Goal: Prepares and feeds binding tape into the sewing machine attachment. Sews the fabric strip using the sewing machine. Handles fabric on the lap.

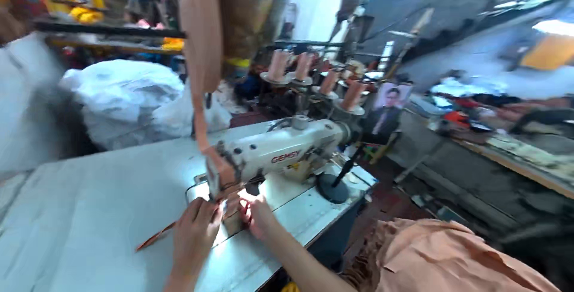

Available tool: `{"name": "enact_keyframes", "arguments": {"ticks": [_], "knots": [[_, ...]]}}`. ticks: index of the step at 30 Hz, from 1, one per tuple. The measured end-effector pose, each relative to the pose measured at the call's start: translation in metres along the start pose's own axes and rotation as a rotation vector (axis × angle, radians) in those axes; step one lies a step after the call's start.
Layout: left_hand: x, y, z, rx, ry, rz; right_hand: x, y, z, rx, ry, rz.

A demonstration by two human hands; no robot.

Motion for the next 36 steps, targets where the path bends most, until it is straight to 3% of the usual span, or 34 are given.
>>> {"name": "enact_keyframes", "arguments": {"ticks": [5, 14, 21, 27, 32, 36], "knots": [[-0.009, -0.008, 0.004, 0.109, -0.125, 0.036, -0.002, -0.002, 0.000, -0.045, 0.118, 0.098], [-0.028, -0.010, 0.011, 0.115, -0.272, -0.126, 0.010, -0.003, -0.009, -0.065, 0.255, 0.110], [-0.016, 0.018, -0.005, -0.065, -0.033, -0.124, 0.005, -0.006, 0.001, -0.038, 0.059, -0.047], [-0.011, 0.031, -0.008, -0.148, 0.080, -0.122, 0.009, -0.010, 0.009, -0.066, 0.060, -0.097], [-0.009, 0.038, -0.004, -0.329, 0.189, -0.172, 0.009, -0.010, 0.009, -0.045, 0.097, -0.091], [-0.005, 0.036, -0.005, -0.236, 0.138, -0.209, 0.005, -0.002, 0.010, -0.070, 0.044, -0.101]]}}
Point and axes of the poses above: each hand's wrist, its own z-axis towards the middle knuckle, its own x-axis out of the palm, y = z × x, the point moved 5 cm from there along z, towards the middle knuckle, and after that the axes turned 15 degrees about y, right-handed, at the moved point
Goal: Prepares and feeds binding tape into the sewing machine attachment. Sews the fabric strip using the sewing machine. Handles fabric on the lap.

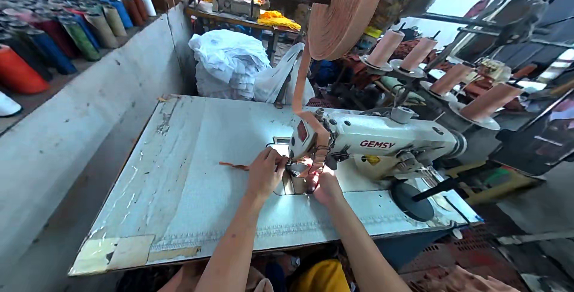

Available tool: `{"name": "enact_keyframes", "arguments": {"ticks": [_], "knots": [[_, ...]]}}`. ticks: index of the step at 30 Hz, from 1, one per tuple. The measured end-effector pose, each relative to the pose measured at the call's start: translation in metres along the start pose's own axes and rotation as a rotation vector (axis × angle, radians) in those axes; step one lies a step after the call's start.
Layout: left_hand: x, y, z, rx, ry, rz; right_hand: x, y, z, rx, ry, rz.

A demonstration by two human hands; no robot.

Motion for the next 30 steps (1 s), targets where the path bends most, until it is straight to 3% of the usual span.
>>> {"name": "enact_keyframes", "arguments": {"ticks": [3, 7, 10, 16, 24, 30], "knots": [[0.002, -0.002, -0.003, 0.092, 0.055, -0.053, -0.002, -0.001, 0.001, -0.034, -0.087, 0.098], [-0.003, -0.001, 0.000, 0.004, 0.096, -0.072, -0.002, -0.003, 0.003, -0.029, -0.037, 0.090], [-0.008, 0.001, 0.001, -0.030, 0.029, -0.059, -0.001, -0.003, 0.001, -0.034, 0.049, 0.075], [-0.012, -0.010, -0.003, 0.192, -0.116, -0.092, -0.003, 0.008, -0.008, -0.046, 0.077, 0.132], [-0.017, -0.047, 0.004, 0.352, -0.269, -0.060, -0.003, 0.009, -0.023, -0.033, 0.072, 0.217], [-0.016, -0.058, 0.006, 0.323, -0.330, -0.070, 0.007, 0.001, -0.031, 0.036, 0.056, 0.303]]}}
Point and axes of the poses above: each hand's wrist, its own z-axis towards the middle knuckle, its own x-axis out of the palm, y = z × x, the point moved 5 cm from there along z, towards the middle knuckle, and after that the axes turned 15 degrees about y, right-handed, at the moved point
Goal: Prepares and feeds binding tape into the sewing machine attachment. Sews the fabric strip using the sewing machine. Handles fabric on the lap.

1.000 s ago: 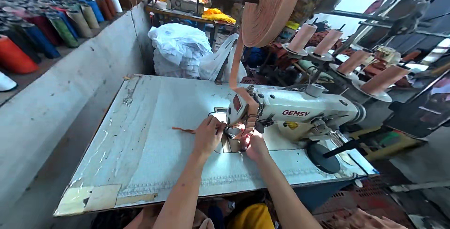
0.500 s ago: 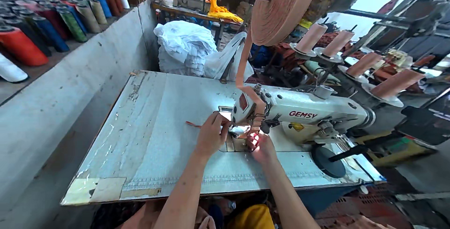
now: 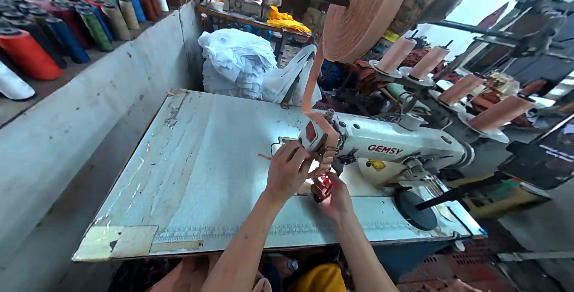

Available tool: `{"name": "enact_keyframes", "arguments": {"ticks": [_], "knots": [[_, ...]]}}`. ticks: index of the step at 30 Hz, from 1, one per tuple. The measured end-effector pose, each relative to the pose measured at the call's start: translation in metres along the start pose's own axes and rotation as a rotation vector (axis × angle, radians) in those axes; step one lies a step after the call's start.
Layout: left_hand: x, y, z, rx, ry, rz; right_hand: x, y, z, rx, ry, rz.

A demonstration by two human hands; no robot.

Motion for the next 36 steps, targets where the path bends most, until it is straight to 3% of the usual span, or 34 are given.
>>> {"name": "enact_keyframes", "arguments": {"ticks": [4, 9, 12, 15, 18, 22, 25, 32, 36], "knots": [[0.002, 0.016, -0.012, -0.132, 0.157, -0.004, -0.008, 0.001, 0.011, 0.000, -0.039, -0.088], [-0.011, 0.057, -0.024, -0.556, 0.423, 0.028, -0.011, 0.006, 0.016, 0.029, 0.021, -0.299], [-0.031, 0.075, -0.028, -0.743, 0.288, 0.101, -0.019, 0.024, -0.003, 0.047, 0.070, -0.701], [-0.041, 0.075, -0.028, -0.661, 0.107, -0.055, -0.042, 0.054, -0.027, -0.102, 0.033, -1.228], [-0.021, 0.059, -0.023, -0.522, 0.205, -0.366, -0.074, 0.063, -0.046, -0.203, -0.087, -1.454], [0.000, 0.034, -0.024, -0.516, 0.246, -0.412, -0.089, 0.057, -0.059, -0.358, -0.056, -1.374], [0.005, 0.025, -0.032, -0.523, 0.203, -0.376, -0.088, 0.055, -0.056, -0.343, -0.060, -1.367], [0.005, 0.030, -0.026, -0.734, 0.157, -0.428, -0.088, 0.055, -0.058, -0.344, -0.038, -1.356], [-0.004, 0.029, 0.004, -0.734, 0.311, -0.301, -0.090, 0.056, -0.057, -0.340, -0.037, -1.322]]}}
Point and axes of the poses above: each hand's wrist, its own z-axis towards the middle knuckle, its own x-axis out of the palm, y = z × x, the point moved 5 cm from there along z, towards the middle knuckle, and after that the axes turned 15 degrees about y, right-handed, at the moved point
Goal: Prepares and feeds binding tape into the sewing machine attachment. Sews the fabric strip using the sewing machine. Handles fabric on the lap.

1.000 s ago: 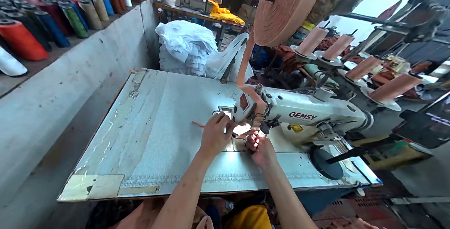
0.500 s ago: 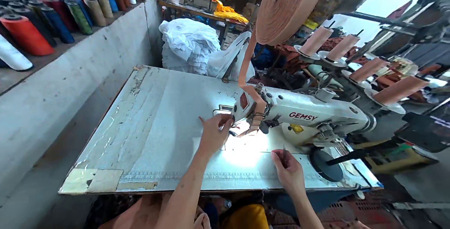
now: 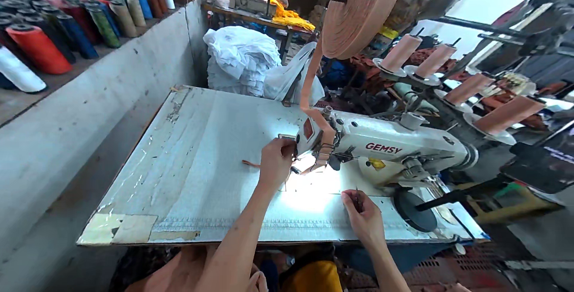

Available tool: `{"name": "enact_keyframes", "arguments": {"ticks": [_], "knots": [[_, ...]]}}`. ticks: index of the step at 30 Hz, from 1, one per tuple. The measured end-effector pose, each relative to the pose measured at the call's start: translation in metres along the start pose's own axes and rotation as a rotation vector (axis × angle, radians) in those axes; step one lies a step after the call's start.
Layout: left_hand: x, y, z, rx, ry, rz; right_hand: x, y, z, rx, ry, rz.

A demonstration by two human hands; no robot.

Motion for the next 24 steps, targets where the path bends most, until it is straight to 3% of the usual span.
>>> {"name": "enact_keyframes", "arguments": {"ticks": [3, 10, 16, 20, 24], "knots": [[-0.008, -0.004, 0.020, -0.058, 0.109, 0.049, 0.002, 0.001, 0.000, 0.011, 0.008, -0.009], [-0.020, -0.044, 0.013, 0.174, 0.019, 0.198, 0.001, 0.000, 0.000, 0.011, 0.010, -0.025], [-0.004, -0.007, -0.007, 0.087, 0.065, 0.201, 0.002, 0.002, 0.000, 0.003, 0.008, -0.038], [-0.003, 0.018, 0.000, -0.101, 0.171, 0.344, 0.003, 0.001, 0.000, -0.004, 0.020, -0.050], [-0.012, 0.017, -0.003, -0.031, 0.021, 0.175, 0.002, 0.000, 0.000, 0.004, 0.025, -0.039]]}}
Point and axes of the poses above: each hand's wrist, its own z-axis towards the middle knuckle, its own x-axis out of the palm, y = z × x, the point moved 5 cm from there along z, towards the middle knuckle, and after that the axes turned 15 degrees about y, right-handed, at the moved point
